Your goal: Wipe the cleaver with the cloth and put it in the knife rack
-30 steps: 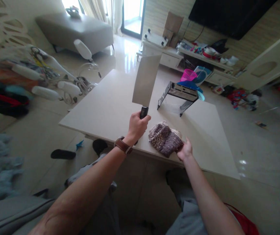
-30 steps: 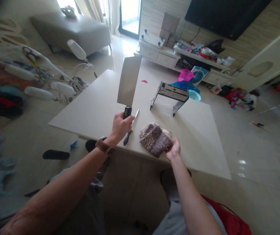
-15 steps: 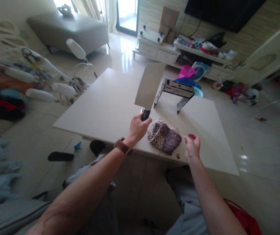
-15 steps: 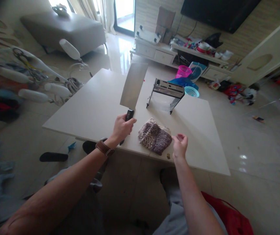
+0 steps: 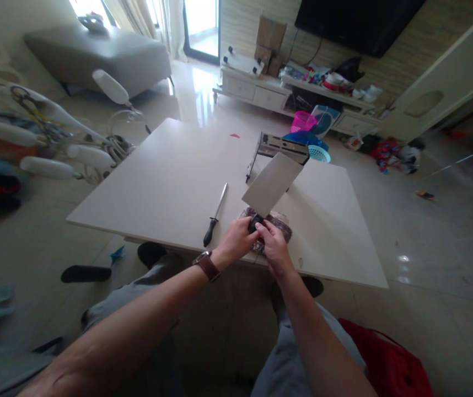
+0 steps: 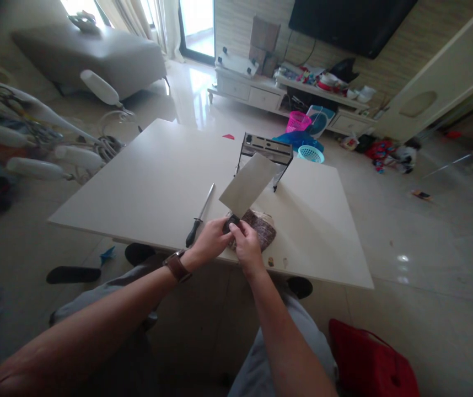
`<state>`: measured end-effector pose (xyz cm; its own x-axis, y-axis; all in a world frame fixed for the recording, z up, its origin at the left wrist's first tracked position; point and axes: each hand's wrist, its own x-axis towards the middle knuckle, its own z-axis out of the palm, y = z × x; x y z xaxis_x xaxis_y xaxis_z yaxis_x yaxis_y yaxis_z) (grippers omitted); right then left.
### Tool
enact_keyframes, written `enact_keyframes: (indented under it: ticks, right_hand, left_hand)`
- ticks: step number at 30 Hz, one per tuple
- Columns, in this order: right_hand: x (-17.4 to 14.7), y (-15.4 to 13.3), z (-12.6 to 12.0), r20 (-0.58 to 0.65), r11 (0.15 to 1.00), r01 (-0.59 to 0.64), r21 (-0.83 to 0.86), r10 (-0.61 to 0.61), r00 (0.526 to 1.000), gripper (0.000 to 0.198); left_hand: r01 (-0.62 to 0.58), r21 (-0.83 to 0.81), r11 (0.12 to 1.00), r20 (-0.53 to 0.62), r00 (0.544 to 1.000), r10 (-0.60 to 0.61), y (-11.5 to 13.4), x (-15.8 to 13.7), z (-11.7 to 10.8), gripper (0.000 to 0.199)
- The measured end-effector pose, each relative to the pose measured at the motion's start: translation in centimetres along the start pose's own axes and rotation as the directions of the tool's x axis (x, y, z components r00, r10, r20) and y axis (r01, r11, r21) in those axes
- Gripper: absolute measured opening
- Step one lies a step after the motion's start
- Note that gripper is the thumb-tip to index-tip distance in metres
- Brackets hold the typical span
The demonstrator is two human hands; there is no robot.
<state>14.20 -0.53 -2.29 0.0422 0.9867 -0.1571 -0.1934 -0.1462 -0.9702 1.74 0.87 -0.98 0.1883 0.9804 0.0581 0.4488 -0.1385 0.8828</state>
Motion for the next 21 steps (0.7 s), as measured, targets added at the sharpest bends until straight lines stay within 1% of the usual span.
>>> enact_keyframes:
  ticks: [2,7,9,12,15,18,21]
  right_hand:
    - [-0.4,-0.3,0.0,-0.007,0.999,0.031,0.010,-0.031,1.000,0.034]
    - [-0.8,-0.8,-0.4,-0.108,0.998,0.063,-0.028,-0.066,0.992,0.030]
    - [-0.8,-0.8,-0.5,-0.138,0.996,0.082,-0.038,-0.087,0.987,0.029]
    - [-0.4,-0.7,-0.8,-0.170,0.994,0.103,-0.047,-0.110,0.979,0.029]
    - [-0.1,-0.5,-1.2,-0.183,0.986,0.128,-0.108,-0.147,0.972,0.030]
    - [0.1,-0.5,-1.4,-0.195,0.974,0.142,-0.174,-0.175,0.965,0.033]
    - [0.1,-0.5,-1.3,-0.213,0.978,0.132,-0.163,-0.166,0.963,0.036]
  left_hand:
    - [-0.024,0.013,1.000,0.015,1.000,0.024,0.0,-0.1,0.4,0.014]
    - [-0.061,-0.018,0.998,0.067,0.996,0.062,0.4,-0.4,1.1,0.007]
    - [-0.065,-0.037,0.997,0.099,0.993,0.069,0.6,-0.5,1.2,0.008]
    - [-0.081,-0.025,0.996,0.139,0.987,0.084,0.6,-0.6,1.2,0.018]
    - [-0.107,0.007,0.994,0.167,0.980,0.104,0.3,-0.7,1.2,0.030]
    - [-0.106,0.040,0.994,0.202,0.975,0.096,0.1,-0.8,1.2,0.035]
    - [-0.104,0.090,0.990,0.216,0.973,0.082,0.0,-0.9,1.1,0.037]
